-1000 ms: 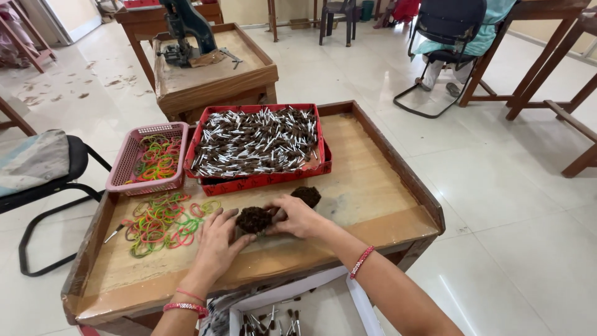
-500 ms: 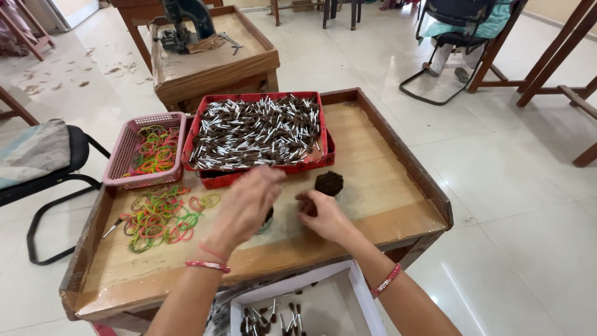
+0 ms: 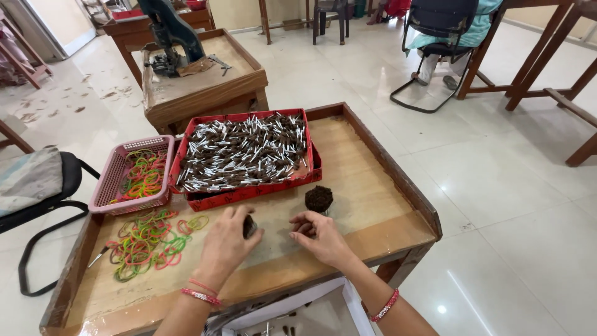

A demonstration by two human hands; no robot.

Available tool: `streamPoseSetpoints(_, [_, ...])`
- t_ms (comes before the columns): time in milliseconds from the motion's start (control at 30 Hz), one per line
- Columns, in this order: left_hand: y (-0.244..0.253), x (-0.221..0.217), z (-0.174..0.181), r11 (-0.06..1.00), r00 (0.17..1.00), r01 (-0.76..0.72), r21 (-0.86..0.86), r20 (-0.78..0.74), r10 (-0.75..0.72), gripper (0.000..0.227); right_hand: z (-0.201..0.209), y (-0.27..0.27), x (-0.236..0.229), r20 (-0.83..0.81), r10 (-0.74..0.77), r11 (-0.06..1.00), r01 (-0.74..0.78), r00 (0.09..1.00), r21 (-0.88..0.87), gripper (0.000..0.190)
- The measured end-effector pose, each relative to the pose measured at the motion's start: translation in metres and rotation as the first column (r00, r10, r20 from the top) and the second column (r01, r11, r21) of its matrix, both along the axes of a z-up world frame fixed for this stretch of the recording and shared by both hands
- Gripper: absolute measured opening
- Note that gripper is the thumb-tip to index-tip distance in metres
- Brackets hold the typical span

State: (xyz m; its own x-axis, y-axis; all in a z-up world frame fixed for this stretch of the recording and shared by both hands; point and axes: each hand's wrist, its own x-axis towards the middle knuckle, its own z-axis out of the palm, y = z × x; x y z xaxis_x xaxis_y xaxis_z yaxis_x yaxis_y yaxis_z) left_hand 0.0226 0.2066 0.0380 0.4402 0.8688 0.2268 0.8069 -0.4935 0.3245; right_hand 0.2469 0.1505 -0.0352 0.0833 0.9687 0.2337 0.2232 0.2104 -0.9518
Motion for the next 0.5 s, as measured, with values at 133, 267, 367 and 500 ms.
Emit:
streamPoseSetpoints(133, [-0.007, -0.003, 0.024, 0.994, 0.998, -0.059, 0.087, 0.03, 0.057, 0.052, 0.004, -0.006, -0.003, 0.013, -0.002, 1.0, 0.002, 1.0, -0.019, 0.028])
streamPoseSetpoints(267, [0.001, -0.01, -0.006, 0.971, 0.983, 0.183, 0.154, -0.008, -0.184, 0.047, -0.002, -0.007, -0.001, 0.017, 0.013, 1.0, -0.014, 1.0, 0.021, 0.025])
streamPoseSetpoints(367, [-0.005, -0.008, 0.015, 0.952, 0.962, 0.248, 0.179, 0.073, -0.264, 0.055, -0.003, -0.003, -0.001, -0.001, 0.002, 0.999, -0.002, 1.0, 0.032, 0.025])
streamPoseSetpoints(500, [-0.015, -0.004, 0.015, 0.998, 0.973, 0.0, -0.065, -0.228, -0.015, 0.069, -0.005, -0.005, -0.001, -0.01, -0.011, 1.0, 0.011, 1.0, 0.007, 0.025])
